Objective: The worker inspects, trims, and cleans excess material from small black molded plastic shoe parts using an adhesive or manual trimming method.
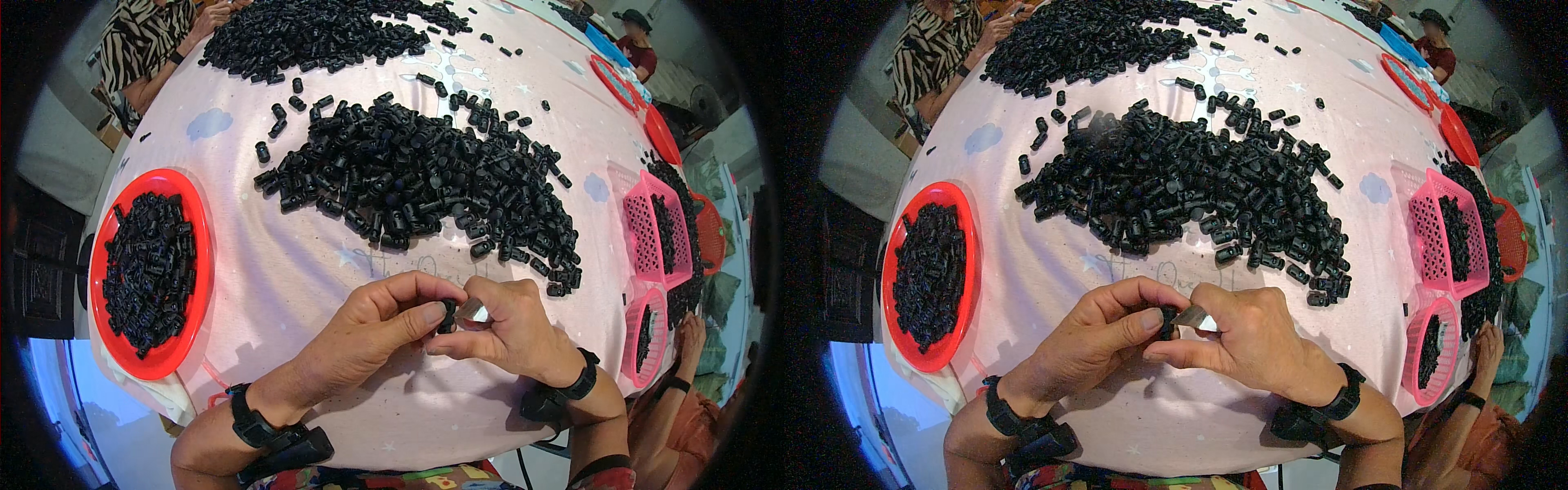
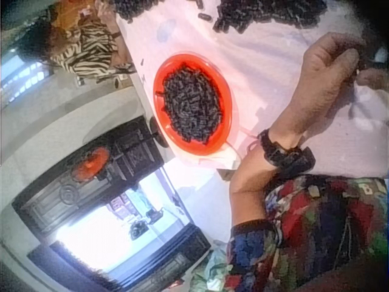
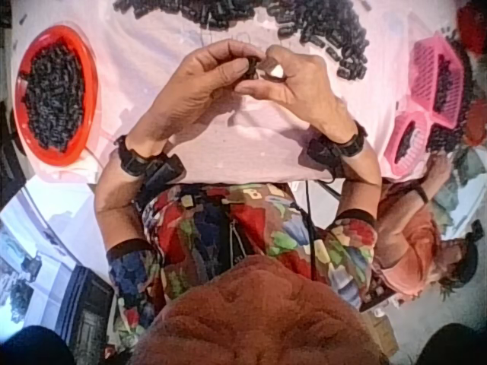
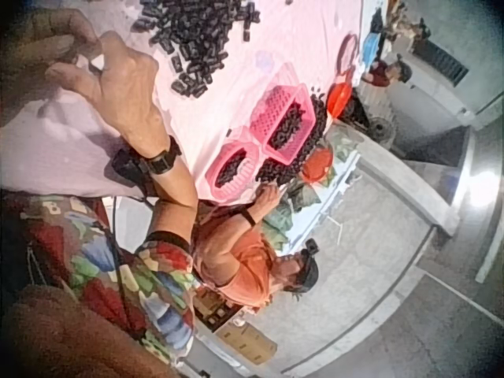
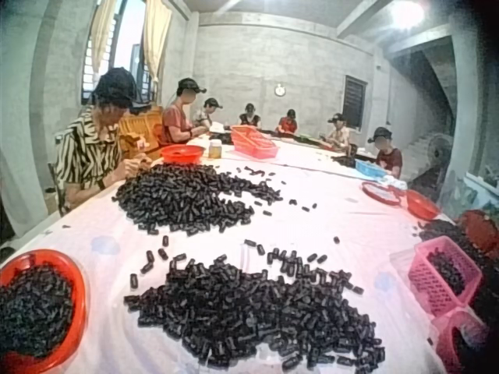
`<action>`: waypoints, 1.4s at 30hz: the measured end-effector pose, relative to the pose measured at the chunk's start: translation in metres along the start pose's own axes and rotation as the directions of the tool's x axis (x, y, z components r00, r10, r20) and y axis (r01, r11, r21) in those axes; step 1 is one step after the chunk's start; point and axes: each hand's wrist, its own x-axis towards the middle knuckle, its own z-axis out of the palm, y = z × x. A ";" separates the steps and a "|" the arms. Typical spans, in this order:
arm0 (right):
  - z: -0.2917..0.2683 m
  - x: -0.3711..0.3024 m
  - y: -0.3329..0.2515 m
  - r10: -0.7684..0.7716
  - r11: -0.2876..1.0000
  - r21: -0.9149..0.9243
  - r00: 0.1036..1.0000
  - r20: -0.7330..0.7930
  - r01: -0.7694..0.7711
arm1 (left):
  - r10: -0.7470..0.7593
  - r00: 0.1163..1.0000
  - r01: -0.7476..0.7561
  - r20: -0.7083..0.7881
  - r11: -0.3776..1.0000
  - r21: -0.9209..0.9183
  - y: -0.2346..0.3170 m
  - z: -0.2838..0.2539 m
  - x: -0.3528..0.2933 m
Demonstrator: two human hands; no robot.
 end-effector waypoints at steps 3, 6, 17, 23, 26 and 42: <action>0.002 0.000 0.001 -0.008 1.000 0.000 1.000 -0.009 0.008 | 0.013 0.999 -0.012 -0.038 1.000 0.021 -0.002 0.000 0.001; 0.003 -0.001 0.001 0.003 1.000 0.021 1.000 -0.014 -0.002 | 0.014 0.999 -0.013 -0.032 1.000 0.016 -0.001 0.001 0.001; 0.001 -0.001 0.001 -0.018 1.000 -0.019 1.000 -0.004 0.018 | 0.009 1.000 -0.008 -0.027 1.000 0.029 -0.001 0.000 0.001; 0.001 -0.001 0.000 -0.001 1.000 0.011 1.000 -0.017 0.001 | 0.010 1.000 -0.009 -0.014 1.000 0.020 -0.003 0.000 0.001; 0.000 -0.001 0.000 0.010 1.000 0.013 1.000 -0.009 -0.010 | 0.019 1.000 -0.018 -0.010 1.000 0.009 -0.004 -0.001 0.001; 0.003 -0.002 0.003 -0.025 0.999 -0.027 1.000 0.001 0.025 | -0.006 1.000 0.006 -0.020 0.999 0.035 -0.001 0.000 0.000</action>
